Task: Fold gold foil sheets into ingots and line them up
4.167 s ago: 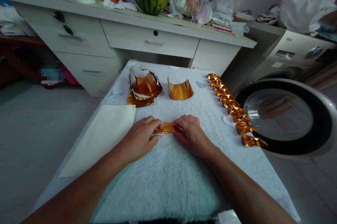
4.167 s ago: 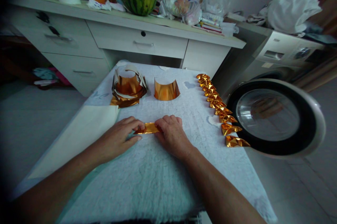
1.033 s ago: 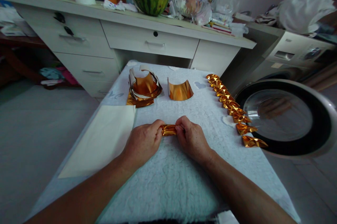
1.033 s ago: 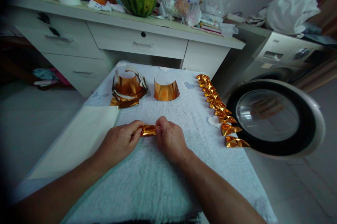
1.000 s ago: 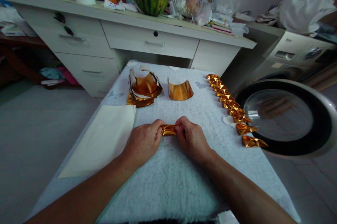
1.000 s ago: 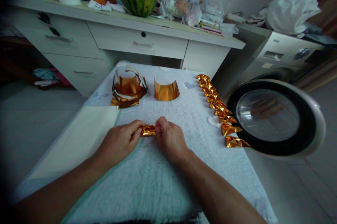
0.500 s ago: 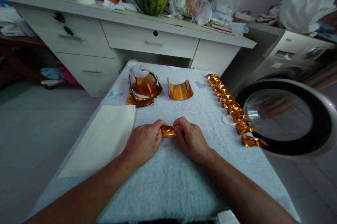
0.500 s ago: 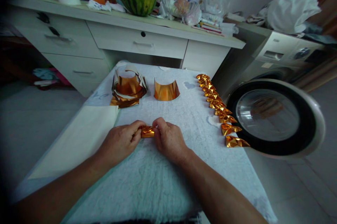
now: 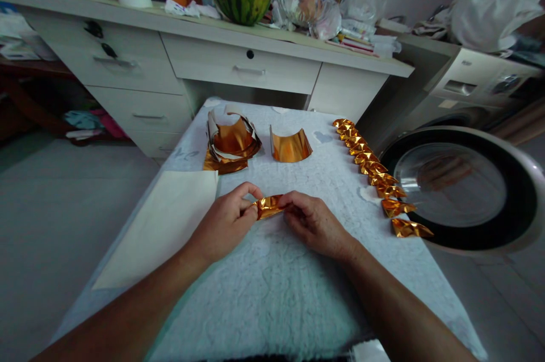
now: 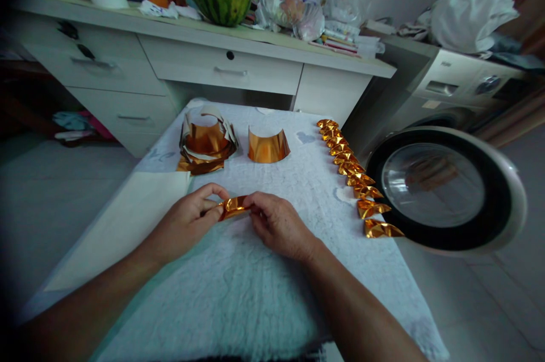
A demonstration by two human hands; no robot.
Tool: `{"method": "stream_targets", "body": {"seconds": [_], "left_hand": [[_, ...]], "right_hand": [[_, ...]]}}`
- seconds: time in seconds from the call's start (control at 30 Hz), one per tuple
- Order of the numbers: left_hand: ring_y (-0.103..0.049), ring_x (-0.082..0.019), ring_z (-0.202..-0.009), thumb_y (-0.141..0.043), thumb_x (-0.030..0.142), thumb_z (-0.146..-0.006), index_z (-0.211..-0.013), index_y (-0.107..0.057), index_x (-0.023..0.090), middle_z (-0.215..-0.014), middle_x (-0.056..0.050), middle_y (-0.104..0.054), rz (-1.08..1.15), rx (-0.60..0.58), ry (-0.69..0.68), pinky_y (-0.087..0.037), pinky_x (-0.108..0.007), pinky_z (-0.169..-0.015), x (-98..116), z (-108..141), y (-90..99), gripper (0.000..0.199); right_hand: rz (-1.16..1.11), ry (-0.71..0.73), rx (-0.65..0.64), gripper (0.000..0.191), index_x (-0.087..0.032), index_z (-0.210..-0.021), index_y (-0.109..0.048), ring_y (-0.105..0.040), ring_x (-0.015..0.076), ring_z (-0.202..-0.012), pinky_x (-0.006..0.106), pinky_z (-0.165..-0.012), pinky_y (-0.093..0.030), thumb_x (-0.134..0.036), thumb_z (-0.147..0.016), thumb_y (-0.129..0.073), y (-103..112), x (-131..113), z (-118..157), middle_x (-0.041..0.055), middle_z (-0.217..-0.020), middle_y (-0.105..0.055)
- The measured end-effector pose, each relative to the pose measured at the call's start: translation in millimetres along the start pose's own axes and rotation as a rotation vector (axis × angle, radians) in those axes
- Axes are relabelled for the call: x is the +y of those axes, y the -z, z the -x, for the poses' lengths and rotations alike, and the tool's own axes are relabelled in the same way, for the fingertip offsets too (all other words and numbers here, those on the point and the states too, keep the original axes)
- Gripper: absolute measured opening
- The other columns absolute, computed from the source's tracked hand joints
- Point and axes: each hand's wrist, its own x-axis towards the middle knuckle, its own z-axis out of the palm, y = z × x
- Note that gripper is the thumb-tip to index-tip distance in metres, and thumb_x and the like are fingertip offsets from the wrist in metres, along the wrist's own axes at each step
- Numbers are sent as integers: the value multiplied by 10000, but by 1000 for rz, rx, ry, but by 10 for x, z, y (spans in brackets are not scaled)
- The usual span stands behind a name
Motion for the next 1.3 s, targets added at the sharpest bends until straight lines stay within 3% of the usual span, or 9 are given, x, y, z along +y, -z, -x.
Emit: {"method": "stream_targets", "body": {"seconds": [0.13,0.27,0.4,0.5,0.63,0.87,1.0,1.17,1.3], "left_hand": [[-321,-96,-450,-427,302,-926,-1016,-493,229,-523,105,-372,110,-5,-16,-212,-212,-437,-14,20,22,133],[-417,-104,-565,-467,382,-929,-993,-532,218,-637,72,-435,119,-45,-140,-310,-218,-519,27,51,70,187],[-494,-124,-695,-543,309,-874,-926,-598,201,-789,26,-540,56,-70,-207,-377,-247,-630,56,35,98,132],[-513,-136,-720,-555,291,-855,-868,-623,191,-795,14,-574,79,-98,-157,-376,-261,-649,36,10,100,121],[-509,-125,-692,-595,350,-839,-863,-612,181,-769,22,-576,354,-179,-5,-366,-243,-619,-7,3,107,171],[-508,-127,-725,-656,335,-798,-843,-603,170,-790,12,-564,546,-185,32,-385,-245,-663,1,-10,102,178],[-542,-170,-873,-663,321,-797,-830,-619,163,-934,-37,-589,591,-186,-21,-410,-274,-764,-25,-15,91,167],[-521,-126,-721,-698,314,-785,-860,-614,161,-765,4,-581,659,-224,57,-381,-243,-663,-67,-1,83,190],[-558,-126,-717,-757,272,-716,-857,-618,154,-774,-1,-631,708,-250,88,-405,-245,-660,-33,6,85,231]], "right_hand": [[-44,-42,75,140,-208,-964,-582,-572,133,-793,253,-725,-426,-122,-905,-490,53,27,-9,13,-873,-620],[-108,-26,177,52,-189,-883,-615,-534,144,-823,263,-733,-419,-209,-899,-570,152,56,-12,30,-889,-536],[-420,-168,99,159,-183,-861,-588,-533,138,-770,263,-702,-420,-336,-904,-602,186,71,-8,17,-833,-552],[-645,-273,15,202,-173,-877,-588,-504,109,-677,227,-620,-391,-369,-883,-639,186,72,1,-6,-767,-563],[-820,-260,-71,197,-165,-922,-621,-487,83,-652,206,-615,-386,-337,-852,-687,222,64,16,-20,-770,-565],[-810,-163,-39,173,-186,-925,-693,-536,102,-856,217,-744,-448,-269,-787,-756,257,74,13,15,-1006,-530],[-856,-205,-62,204,-183,-918,-688,-527,84,-747,202,-662,-440,-281,-764,-779,243,67,14,5,-931,-571],[-886,-244,-71,233,-160,-911,-670,-536,89,-711,201,-633,-431,-308,-767,-777,220,80,17,2,-831,-609],[-925,-260,-64,261,-160,-929,-661,-550,90,-700,205,-631,-440,-315,-758,-784,192,120,20,3,-833,-633]]}}
